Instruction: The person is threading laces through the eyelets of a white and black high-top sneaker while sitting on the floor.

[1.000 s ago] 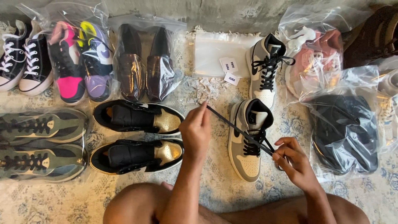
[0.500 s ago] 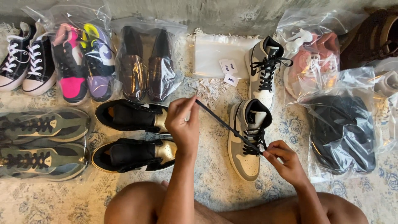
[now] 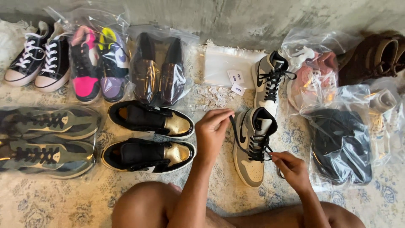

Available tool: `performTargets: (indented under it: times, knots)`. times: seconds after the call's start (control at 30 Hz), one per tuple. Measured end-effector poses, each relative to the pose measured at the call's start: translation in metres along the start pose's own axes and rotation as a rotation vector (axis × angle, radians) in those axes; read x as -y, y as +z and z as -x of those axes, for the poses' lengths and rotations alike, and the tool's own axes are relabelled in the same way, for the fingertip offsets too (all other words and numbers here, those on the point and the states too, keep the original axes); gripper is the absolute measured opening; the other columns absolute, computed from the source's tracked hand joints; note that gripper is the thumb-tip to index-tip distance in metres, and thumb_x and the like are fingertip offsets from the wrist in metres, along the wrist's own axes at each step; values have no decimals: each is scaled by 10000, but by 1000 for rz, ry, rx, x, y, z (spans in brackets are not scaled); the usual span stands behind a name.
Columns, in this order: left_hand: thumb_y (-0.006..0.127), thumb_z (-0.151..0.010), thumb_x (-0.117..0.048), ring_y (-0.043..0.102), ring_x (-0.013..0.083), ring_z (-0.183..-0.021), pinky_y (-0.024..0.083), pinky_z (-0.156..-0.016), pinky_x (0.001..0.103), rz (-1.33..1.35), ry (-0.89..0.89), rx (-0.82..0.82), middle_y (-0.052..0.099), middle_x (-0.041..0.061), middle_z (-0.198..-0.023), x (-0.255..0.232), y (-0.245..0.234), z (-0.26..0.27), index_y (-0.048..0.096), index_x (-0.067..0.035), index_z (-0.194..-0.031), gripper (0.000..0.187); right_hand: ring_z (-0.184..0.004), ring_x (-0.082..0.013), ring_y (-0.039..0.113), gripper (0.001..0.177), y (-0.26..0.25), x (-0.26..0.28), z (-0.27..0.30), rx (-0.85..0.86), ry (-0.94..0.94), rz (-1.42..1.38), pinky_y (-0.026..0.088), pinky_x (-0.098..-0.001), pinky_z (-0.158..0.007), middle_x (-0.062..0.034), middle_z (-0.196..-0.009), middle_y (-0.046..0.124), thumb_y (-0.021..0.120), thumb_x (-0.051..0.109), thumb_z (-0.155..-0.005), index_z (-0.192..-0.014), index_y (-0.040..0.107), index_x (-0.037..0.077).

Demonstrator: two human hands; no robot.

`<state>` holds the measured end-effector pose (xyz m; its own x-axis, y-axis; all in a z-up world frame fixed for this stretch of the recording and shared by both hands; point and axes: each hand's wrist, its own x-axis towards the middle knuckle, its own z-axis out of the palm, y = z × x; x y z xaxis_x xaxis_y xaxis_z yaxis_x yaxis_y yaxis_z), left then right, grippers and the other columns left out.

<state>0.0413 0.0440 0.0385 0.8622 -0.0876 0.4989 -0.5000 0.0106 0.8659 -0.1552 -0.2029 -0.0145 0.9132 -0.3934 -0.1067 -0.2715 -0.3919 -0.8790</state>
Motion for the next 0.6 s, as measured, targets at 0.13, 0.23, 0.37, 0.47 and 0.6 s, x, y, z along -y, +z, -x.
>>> performTargets:
  times: [0.13, 0.23, 0.37, 0.47, 0.6]
  knots:
    - [728, -879, 87, 537, 61, -547, 428, -414, 135, 5, -79, 76, 765, 142, -1059, 6, 8, 14, 761, -32, -1086, 240, -548, -124, 532, 210, 12, 43, -11, -131, -46, 188, 384, -245, -485, -88, -731, 719, 722, 102, -916, -1090, 780, -1]
    - [689, -885, 112, 754, 280, -868, 639, -705, 309, 182, -240, 151, 746, 176, -966, 10, 16, 26, 788, -41, -1077, 264, -507, -149, 623, 133, 28, 65, -29, -236, -254, 227, 488, -274, -480, -119, -828, 738, 809, 133, -915, -1008, 817, 38]
    - [724, -838, 81, 763, 256, -812, 643, -688, 312, 312, -429, 120, 741, 167, -892, 2, 27, 41, 796, -18, -976, 185, -467, -200, 600, 210, 53, 103, -44, -246, -333, 245, 440, -319, -417, -166, -781, 728, 801, 96, -915, -1084, 781, -28]
    - [762, -817, 33, 760, 226, -785, 630, -669, 295, 351, -552, 86, 748, 159, -842, -1, 27, 43, 813, -43, -942, 155, -468, -210, 628, 221, 58, 98, -51, -215, -271, 269, 465, -343, -440, -143, -665, 723, 793, 118, -911, -1099, 790, 1]
    - [833, -784, -27, 746, 176, -705, 608, -601, 257, 379, -689, 54, 750, 156, -752, 4, 29, 44, 831, -82, -936, 161, -492, -221, 662, 201, 58, 104, -49, -158, -189, 248, 491, -362, -498, -167, -593, 714, 740, 118, -960, -1111, 798, 0]
